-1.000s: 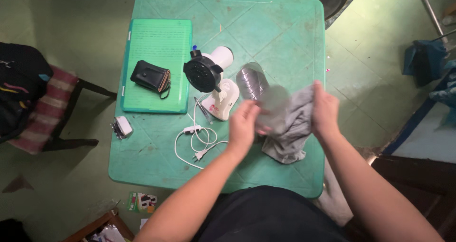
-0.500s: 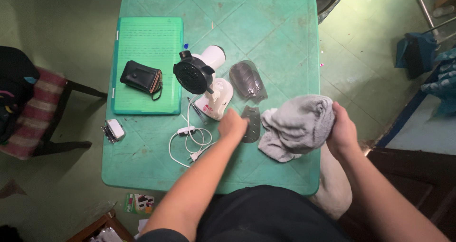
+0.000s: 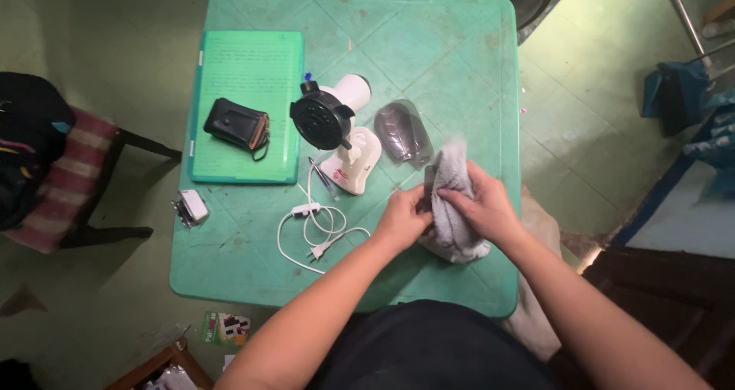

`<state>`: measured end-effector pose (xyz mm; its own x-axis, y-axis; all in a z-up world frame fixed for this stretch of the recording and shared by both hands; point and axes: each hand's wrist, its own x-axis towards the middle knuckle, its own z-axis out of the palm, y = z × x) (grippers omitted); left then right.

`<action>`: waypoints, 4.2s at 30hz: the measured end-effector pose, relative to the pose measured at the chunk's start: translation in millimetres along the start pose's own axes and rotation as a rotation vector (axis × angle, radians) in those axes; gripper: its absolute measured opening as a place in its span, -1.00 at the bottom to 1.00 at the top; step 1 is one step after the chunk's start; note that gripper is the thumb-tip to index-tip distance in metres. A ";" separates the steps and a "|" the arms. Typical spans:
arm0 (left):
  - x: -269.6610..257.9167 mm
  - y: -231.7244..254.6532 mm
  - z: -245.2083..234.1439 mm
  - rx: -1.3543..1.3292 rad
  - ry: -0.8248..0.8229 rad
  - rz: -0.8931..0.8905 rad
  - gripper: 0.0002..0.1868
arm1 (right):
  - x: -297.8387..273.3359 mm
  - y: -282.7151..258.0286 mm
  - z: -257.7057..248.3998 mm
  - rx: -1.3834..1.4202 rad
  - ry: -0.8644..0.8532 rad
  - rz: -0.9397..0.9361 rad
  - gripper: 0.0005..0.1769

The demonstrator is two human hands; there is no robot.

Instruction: The person disassembles a small electric fan by removing the front grille and blades, then wipes the fan body and blades with a cloth. The person reattaches the blades and grille to the fan body.

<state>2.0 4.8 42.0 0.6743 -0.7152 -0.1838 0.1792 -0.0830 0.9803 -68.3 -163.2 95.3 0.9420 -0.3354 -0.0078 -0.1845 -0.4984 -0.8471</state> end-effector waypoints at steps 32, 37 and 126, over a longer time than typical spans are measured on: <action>-46.8 86.8 -14.7 0.141 0.278 0.190 -0.75 | 18.5 -14.7 18.4 0.441 0.215 0.076 -0.66; -50.3 87.7 7.4 0.175 0.619 0.332 -0.76 | -12.0 -35.3 51.5 0.290 0.291 0.093 -0.69; 20.7 135.5 -141.0 0.708 0.410 0.304 -0.06 | 74.4 -131.8 32.2 0.705 0.179 -0.011 -0.85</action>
<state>141.2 76.6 160.8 0.8494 -0.4819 0.2152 -0.4463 -0.4382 0.7803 35.1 -96.7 189.2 0.8714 -0.4891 0.0389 0.1064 0.1109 -0.9881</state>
